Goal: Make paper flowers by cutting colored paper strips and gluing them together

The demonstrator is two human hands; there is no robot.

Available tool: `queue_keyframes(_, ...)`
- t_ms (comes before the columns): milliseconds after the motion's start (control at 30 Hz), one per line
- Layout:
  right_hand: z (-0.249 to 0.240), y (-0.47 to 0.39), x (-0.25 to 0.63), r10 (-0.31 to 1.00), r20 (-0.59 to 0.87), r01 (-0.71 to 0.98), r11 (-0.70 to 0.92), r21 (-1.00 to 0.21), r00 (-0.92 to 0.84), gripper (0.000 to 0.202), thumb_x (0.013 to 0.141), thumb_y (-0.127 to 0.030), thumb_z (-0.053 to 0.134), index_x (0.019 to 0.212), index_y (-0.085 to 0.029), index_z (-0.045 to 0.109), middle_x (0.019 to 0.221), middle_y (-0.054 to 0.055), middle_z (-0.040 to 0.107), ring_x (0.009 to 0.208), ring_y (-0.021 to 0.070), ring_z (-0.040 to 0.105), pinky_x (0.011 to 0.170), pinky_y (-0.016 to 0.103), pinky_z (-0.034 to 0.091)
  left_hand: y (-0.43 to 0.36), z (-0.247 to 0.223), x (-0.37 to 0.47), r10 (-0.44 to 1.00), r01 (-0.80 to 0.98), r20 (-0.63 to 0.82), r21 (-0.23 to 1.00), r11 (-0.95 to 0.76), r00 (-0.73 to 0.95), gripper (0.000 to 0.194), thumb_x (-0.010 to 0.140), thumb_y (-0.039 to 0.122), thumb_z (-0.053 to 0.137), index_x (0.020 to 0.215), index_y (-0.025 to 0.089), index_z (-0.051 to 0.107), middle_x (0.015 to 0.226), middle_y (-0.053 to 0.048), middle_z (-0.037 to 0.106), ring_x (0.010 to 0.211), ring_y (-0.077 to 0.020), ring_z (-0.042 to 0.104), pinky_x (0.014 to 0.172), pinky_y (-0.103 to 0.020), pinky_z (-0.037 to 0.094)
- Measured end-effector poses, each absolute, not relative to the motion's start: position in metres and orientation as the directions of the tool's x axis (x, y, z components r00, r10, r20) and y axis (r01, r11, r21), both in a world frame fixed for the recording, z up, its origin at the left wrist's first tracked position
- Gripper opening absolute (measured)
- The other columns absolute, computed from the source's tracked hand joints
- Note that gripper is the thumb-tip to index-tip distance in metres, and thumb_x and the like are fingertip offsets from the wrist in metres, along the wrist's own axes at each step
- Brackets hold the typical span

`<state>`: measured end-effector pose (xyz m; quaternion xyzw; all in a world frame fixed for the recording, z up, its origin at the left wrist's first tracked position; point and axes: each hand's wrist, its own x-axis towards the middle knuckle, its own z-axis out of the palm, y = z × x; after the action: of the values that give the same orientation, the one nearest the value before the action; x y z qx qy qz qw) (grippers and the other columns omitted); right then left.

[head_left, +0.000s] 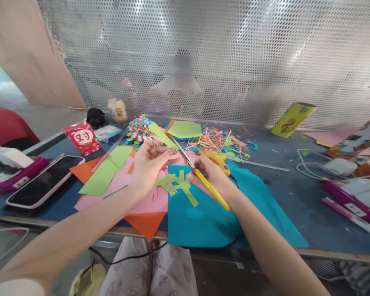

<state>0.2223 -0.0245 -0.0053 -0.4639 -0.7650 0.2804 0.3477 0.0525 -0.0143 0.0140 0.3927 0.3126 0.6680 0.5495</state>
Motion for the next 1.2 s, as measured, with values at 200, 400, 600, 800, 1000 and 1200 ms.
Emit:
queue_keyframes(200, -0.005, -0.026, 0.221, 0.919, 0.256, 0.530, 0.383, -0.756, -0.299, 0.038, 0.071, -0.046, 0.063, 0.075, -0.023, 0.033, 0.062, -0.005, 0.040, 0.055, 0.0107, 0.042, 0.049, 0.024, 0.031, -0.015, 0.015, 0.052, 0.982, -0.486, 0.167, 0.854, -0.187, -0.086, 0.032, 0.058, 0.013, 0.074, 0.074, 0.020, 0.048, 0.057, 0.006, 0.063, 0.058, -0.0119, 0.063, 0.057, -0.027, 0.056)
queue_keyframes(400, -0.003, -0.027, 0.220, 0.919, 0.257, 0.551, 0.385, -0.740, -0.297, 0.037, 0.071, -0.044, 0.062, 0.074, -0.023, 0.033, 0.060, -0.007, 0.037, 0.053, 0.0091, 0.037, 0.047, 0.023, 0.029, -0.014, 0.013, 0.051, 0.981, -0.469, 0.177, 0.862, -0.192, -0.076, 0.031, 0.058, 0.014, 0.074, 0.074, 0.020, 0.048, 0.058, 0.006, 0.062, 0.061, -0.0128, 0.064, 0.055, -0.026, 0.055)
queue_keyframes(600, -0.001, -0.027, 0.221, 0.920, 0.271, 0.578, 0.389, -0.717, -0.283, 0.036, 0.071, -0.044, 0.062, 0.072, -0.023, 0.034, 0.056, -0.008, 0.035, 0.051, 0.0084, 0.034, 0.046, 0.022, 0.028, -0.013, 0.013, 0.050, 0.988, -0.489, 0.142, 0.858, -0.156, -0.066, 0.033, 0.055, 0.014, 0.076, 0.073, 0.018, 0.049, 0.058, 0.006, 0.062, 0.055, -0.0099, 0.060, 0.051, -0.022, 0.053)
queue_keyframes(800, 0.000, -0.026, 0.223, 0.912, 0.291, 0.595, 0.409, -0.691, -0.290, 0.035, 0.069, -0.044, 0.063, 0.071, -0.022, 0.035, 0.056, -0.007, 0.039, 0.050, 0.0082, 0.035, 0.045, 0.021, 0.029, -0.012, 0.012, 0.048, 0.991, -0.500, 0.117, 0.855, -0.135, -0.068, 0.036, 0.052, 0.016, 0.078, 0.075, 0.018, 0.050, 0.057, 0.005, 0.063, 0.055, -0.0103, 0.060, 0.052, -0.023, 0.054)
queue_keyframes(1000, 0.002, -0.028, 0.219, 0.916, 0.315, 0.582, 0.401, -0.707, -0.249, 0.041, 0.066, -0.050, 0.064, 0.067, -0.022, 0.034, 0.052, -0.007, 0.037, 0.047, 0.0079, 0.032, 0.043, 0.021, 0.026, -0.013, 0.012, 0.049, 0.996, -0.490, 0.083, 0.867, -0.091, -0.037, 0.037, 0.053, 0.015, 0.077, 0.077, 0.018, 0.049, 0.058, 0.005, 0.062, 0.057, -0.0114, 0.061, 0.050, -0.022, 0.052)
queue_keyframes(1200, 0.002, -0.017, 0.230, 0.926, 0.374, 0.751, 0.207, -0.627, 0.056, 0.040, 0.066, -0.054, 0.062, 0.069, -0.022, 0.038, 0.057, -0.003, 0.048, 0.051, 0.0118, 0.044, 0.048, 0.023, 0.031, -0.011, 0.002, 0.037, 0.986, -0.244, -0.046, 0.966, 0.085, 0.163, 0.028, 0.058, 0.018, 0.073, 0.074, 0.016, 0.051, 0.063, 0.003, 0.059, 0.059, -0.0102, 0.059, 0.052, -0.021, 0.049)
